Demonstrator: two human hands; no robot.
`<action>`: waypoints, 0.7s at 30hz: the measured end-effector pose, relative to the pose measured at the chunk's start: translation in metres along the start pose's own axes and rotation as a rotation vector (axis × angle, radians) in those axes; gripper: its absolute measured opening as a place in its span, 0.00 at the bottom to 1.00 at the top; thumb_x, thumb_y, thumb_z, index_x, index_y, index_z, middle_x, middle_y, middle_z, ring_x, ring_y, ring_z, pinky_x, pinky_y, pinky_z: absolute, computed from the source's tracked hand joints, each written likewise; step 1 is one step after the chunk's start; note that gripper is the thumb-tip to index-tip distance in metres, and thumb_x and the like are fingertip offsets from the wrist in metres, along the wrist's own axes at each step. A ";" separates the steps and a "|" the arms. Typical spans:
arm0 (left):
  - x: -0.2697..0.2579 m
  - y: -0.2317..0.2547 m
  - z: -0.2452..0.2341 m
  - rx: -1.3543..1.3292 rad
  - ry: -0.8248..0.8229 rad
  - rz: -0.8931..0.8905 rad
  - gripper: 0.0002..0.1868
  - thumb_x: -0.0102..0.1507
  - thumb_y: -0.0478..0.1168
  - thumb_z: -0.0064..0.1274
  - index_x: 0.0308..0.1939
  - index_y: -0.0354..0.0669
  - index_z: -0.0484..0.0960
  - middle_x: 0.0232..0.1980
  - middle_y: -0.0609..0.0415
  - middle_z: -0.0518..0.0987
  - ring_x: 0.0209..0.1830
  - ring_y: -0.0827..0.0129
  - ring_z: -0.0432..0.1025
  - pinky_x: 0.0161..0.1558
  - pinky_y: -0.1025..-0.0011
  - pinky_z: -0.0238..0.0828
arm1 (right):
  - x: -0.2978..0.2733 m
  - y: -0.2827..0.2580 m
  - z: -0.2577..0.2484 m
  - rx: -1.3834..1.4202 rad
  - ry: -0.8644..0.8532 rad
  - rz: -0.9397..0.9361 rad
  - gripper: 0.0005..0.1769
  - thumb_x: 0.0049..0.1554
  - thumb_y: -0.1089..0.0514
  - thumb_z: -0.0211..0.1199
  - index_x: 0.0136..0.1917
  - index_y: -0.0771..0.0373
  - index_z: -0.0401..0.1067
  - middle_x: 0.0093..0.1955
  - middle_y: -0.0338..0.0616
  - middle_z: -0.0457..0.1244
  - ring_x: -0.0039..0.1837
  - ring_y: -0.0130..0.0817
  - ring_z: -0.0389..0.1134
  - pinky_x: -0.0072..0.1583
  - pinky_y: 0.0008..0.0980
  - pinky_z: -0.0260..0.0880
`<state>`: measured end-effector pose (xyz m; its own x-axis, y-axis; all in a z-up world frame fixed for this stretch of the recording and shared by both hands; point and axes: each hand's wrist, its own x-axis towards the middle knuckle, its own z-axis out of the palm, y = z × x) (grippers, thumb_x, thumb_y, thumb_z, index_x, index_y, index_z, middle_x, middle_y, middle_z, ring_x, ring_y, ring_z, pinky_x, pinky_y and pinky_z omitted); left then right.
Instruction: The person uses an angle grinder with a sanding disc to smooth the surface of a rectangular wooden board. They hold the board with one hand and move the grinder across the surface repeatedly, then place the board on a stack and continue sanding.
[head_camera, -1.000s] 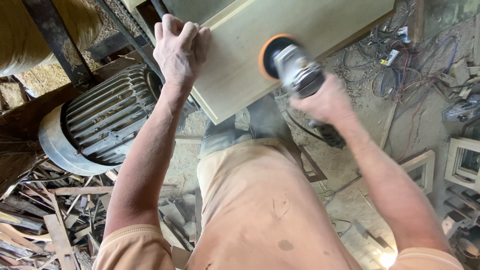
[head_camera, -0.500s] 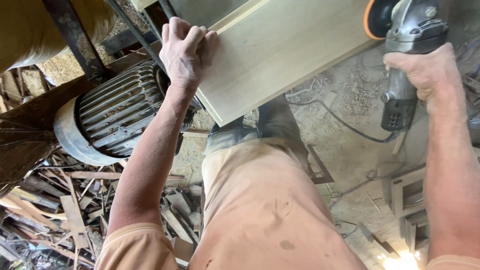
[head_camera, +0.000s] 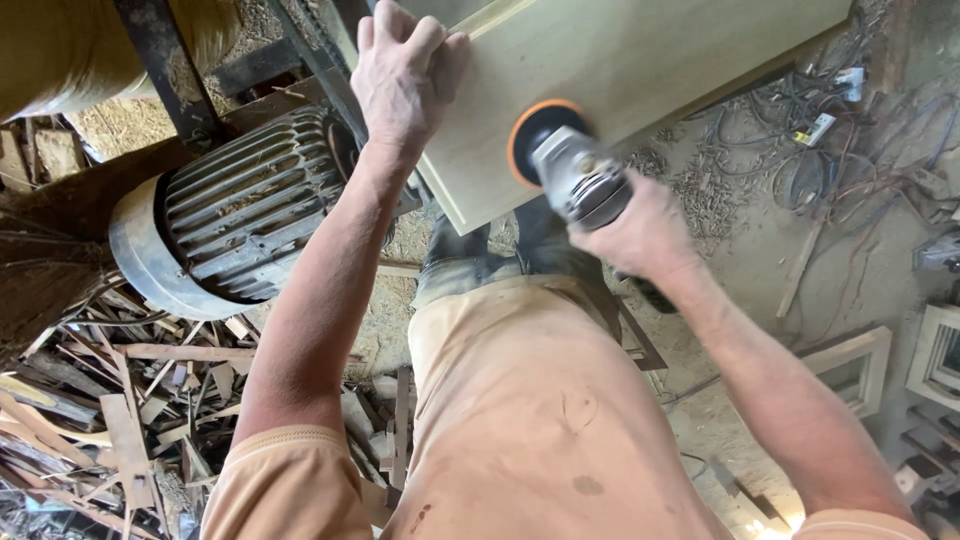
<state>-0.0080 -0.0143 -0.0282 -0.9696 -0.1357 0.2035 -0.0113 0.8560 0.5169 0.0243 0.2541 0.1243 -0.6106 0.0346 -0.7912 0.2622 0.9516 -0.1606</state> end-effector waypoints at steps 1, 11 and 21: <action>0.000 0.001 0.000 0.002 0.003 -0.003 0.23 0.72 0.63 0.46 0.33 0.52 0.70 0.39 0.57 0.62 0.38 0.65 0.60 0.16 0.67 0.70 | -0.002 -0.003 0.008 -0.003 0.000 -0.004 0.31 0.43 0.43 0.76 0.55 0.58 0.73 0.46 0.42 0.69 0.43 0.34 0.71 0.42 0.32 0.73; 0.006 0.006 -0.007 0.023 0.062 -0.002 0.16 0.63 0.51 0.61 0.29 0.50 0.74 0.38 0.56 0.67 0.37 0.56 0.66 0.19 0.56 0.65 | -0.020 -0.025 0.083 -0.128 0.069 -0.145 0.41 0.35 0.28 0.76 0.49 0.58 0.70 0.41 0.56 0.71 0.46 0.59 0.73 0.49 0.52 0.73; -0.002 0.005 -0.013 -0.004 0.066 0.053 0.23 0.75 0.56 0.54 0.31 0.48 0.72 0.39 0.58 0.64 0.36 0.65 0.61 0.15 0.67 0.65 | 0.006 -0.014 -0.056 0.096 -0.103 0.282 0.24 0.48 0.46 0.71 0.54 0.55 0.70 0.42 0.36 0.67 0.39 0.31 0.69 0.40 0.29 0.73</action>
<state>-0.0030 -0.0161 -0.0154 -0.9506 -0.1226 0.2853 0.0411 0.8611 0.5067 -0.0254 0.2586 0.1547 -0.4262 0.2574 -0.8673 0.4825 0.8756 0.0228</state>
